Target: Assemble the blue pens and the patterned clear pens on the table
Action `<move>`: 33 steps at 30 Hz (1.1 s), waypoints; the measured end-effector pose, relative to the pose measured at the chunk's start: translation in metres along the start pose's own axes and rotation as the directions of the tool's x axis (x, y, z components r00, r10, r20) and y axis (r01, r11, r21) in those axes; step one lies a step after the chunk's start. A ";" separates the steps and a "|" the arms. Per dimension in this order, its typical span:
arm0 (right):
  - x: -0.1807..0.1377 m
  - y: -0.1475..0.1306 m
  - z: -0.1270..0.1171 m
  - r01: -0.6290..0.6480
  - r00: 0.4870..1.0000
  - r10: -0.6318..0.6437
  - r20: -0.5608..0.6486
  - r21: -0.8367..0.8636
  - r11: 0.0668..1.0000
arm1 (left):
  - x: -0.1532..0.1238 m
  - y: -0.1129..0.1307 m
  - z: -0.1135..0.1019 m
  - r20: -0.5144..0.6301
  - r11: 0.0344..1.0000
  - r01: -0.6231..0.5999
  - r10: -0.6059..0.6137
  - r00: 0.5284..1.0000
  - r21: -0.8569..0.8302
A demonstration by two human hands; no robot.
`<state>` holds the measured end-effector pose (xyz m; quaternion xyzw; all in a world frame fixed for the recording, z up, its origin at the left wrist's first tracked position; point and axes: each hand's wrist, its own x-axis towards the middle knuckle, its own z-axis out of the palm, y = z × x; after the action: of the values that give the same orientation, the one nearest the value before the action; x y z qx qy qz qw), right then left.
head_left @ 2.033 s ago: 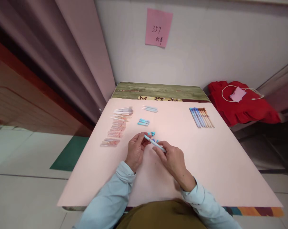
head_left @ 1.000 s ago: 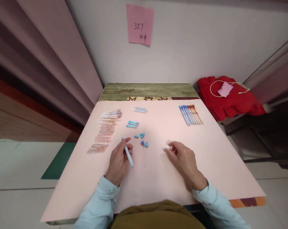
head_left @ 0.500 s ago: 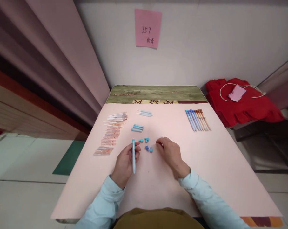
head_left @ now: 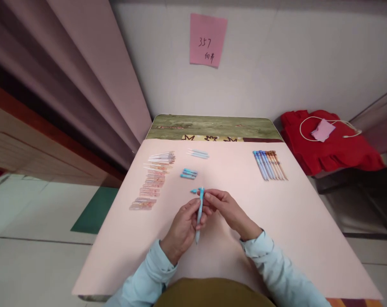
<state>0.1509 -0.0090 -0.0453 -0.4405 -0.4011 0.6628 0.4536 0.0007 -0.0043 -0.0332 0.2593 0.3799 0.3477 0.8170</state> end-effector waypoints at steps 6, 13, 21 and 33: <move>0.001 0.006 0.013 -0.047 0.999 0.049 -0.004 0.199 0.979 | -0.008 0.001 0.001 0.061 1.000 0.019 -0.020 0.998 0.017; 0.000 -0.007 -0.010 0.073 0.970 -0.103 -0.221 -0.142 0.987 | -0.020 0.009 -0.018 -0.072 0.996 -0.051 0.056 0.996 0.069; -0.011 0.019 -0.038 0.031 0.888 -0.413 -0.204 -0.869 0.494 | -0.024 0.022 -0.042 -0.362 0.947 -0.253 0.310 0.879 0.197; -0.012 0.033 -0.021 0.163 0.892 -0.445 -0.080 -0.862 0.481 | -0.016 0.012 -0.020 -0.194 0.960 -0.164 0.210 0.958 0.228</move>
<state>0.1650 -0.0260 -0.0795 -0.6158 -0.6681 0.2242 0.3524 -0.0268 -0.0063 -0.0293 0.3397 0.4746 0.4080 0.7021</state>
